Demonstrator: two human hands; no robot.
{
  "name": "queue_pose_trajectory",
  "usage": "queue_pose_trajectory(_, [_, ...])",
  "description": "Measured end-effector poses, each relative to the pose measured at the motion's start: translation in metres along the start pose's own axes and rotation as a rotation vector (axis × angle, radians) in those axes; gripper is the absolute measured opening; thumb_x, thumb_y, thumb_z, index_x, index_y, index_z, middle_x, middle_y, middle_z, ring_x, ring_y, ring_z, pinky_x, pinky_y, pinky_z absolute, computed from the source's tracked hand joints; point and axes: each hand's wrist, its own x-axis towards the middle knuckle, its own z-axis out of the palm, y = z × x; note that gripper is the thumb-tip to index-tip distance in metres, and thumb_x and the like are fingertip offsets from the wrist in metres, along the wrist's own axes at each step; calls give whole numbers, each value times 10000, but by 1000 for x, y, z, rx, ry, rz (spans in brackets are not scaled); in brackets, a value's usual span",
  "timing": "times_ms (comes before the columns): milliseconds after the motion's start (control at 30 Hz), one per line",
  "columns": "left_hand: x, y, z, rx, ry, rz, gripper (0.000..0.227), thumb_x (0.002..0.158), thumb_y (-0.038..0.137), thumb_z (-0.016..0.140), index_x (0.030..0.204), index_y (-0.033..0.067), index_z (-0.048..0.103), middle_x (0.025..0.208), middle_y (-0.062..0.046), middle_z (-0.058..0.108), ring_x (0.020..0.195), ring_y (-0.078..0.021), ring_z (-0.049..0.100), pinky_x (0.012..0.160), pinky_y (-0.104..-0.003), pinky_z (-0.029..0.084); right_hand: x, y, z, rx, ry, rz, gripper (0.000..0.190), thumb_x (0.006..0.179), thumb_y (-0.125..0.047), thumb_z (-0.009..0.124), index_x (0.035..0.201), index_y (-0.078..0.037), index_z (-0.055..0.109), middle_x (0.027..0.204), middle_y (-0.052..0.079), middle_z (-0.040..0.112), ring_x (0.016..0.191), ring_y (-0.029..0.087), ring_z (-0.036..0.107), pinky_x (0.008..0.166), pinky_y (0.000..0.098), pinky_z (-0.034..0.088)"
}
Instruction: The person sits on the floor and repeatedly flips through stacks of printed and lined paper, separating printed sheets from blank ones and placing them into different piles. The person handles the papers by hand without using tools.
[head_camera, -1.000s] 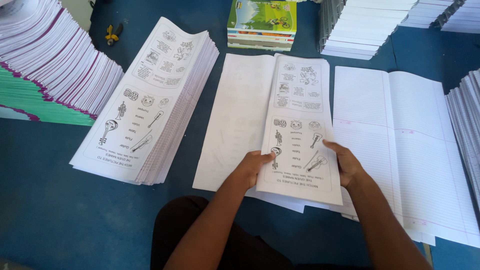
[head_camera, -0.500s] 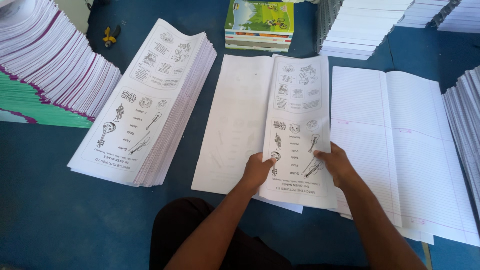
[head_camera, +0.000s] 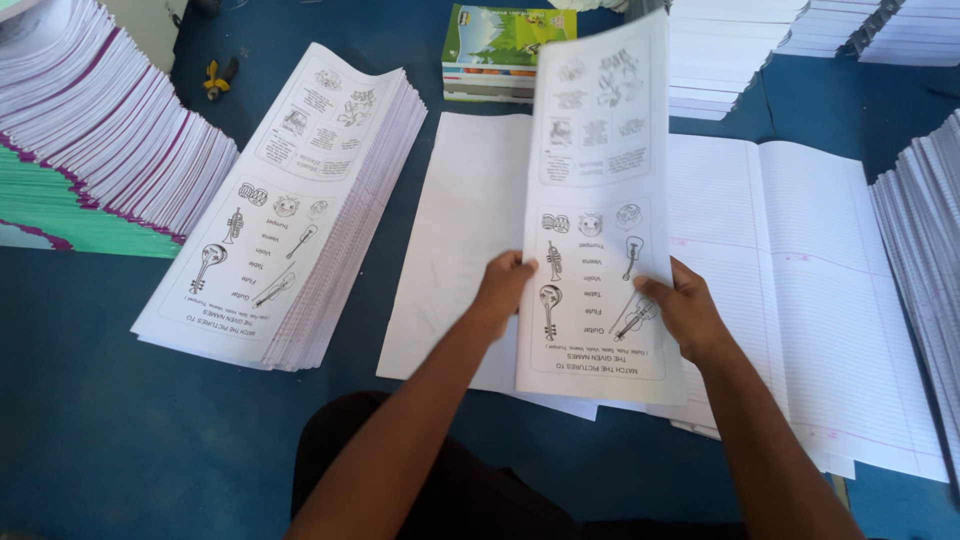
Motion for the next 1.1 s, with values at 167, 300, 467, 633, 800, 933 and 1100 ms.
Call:
queue_pose_trajectory(167, [35, 52, 0, -63, 3, 127, 271, 952, 144, 584, 1156, -28, 631, 963, -128, 724, 803, -204, 698, 690, -375, 569, -3, -5, -2, 41, -96, -158, 396, 973, -137, 611, 1349, -14, 603, 1144, 138, 734, 1000, 187, 708, 862, 348, 597])
queue_pose_trajectory(300, [46, 98, 3, -220, -33, 237, 265, 957, 93, 618, 1159, -79, 624, 1040, -161, 728, 905, -217, 719, 801, -362, 593, -10, -18, 0, -39, -92, -166, 399, 980, -181, 611, 1350, -33, 615, 1120, 139, 748, 981, 194, 711, 842, 363, 597])
queue_pose_trajectory(467, [19, 134, 15, -253, 14, 235, 284, 965, 116, 588, 1207, -33, 605, 1081, -142, 715, 931, -196, 706, 809, -348, 584, -18, -42, 3, -108, -34, -219, 383, 970, -163, 621, 1331, -35, 614, 1095, 140, 749, 960, 192, 724, 816, 353, 612])
queue_pose_trajectory(633, [-20, 142, 30, -295, -2, 393, 292, 988, 107, 571, 1248, -21, 604, 1106, -142, 719, 942, -174, 699, 823, -325, 575, -26, -63, -1, -115, 18, -227, 373, 905, -72, 651, 1276, -34, 635, 1080, 137, 749, 934, 206, 732, 810, 347, 630])
queue_pose_trajectory(800, [-49, 151, 36, -259, -40, 578, 294, 1009, 125, 573, 1260, -20, 616, 1112, -120, 720, 949, -139, 675, 843, -287, 552, -32, -98, -4, -98, 16, -291, 262, 952, -28, 629, 1213, -25, 660, 1058, 139, 736, 911, 211, 706, 808, 363, 597])
queue_pose_trajectory(933, [-66, 156, 42, -187, -74, 666, 276, 1032, 162, 566, 1229, -23, 623, 1068, -104, 729, 927, -121, 664, 837, -284, 550, -39, -129, -7, -80, 126, -327, 252, 1011, -35, 615, 1260, 0, 638, 1100, 161, 712, 920, 216, 648, 816, 377, 540])
queue_pose_trajectory(1100, [-80, 156, 53, -176, -81, 823, 271, 1064, 183, 562, 1227, -26, 618, 1087, -102, 722, 969, -99, 640, 874, -271, 529, -53, -143, -4, 102, 136, -563, 309, 1008, 11, 569, 1316, 32, 541, 1248, 140, 682, 1137, 187, 664, 1008, 340, 538])
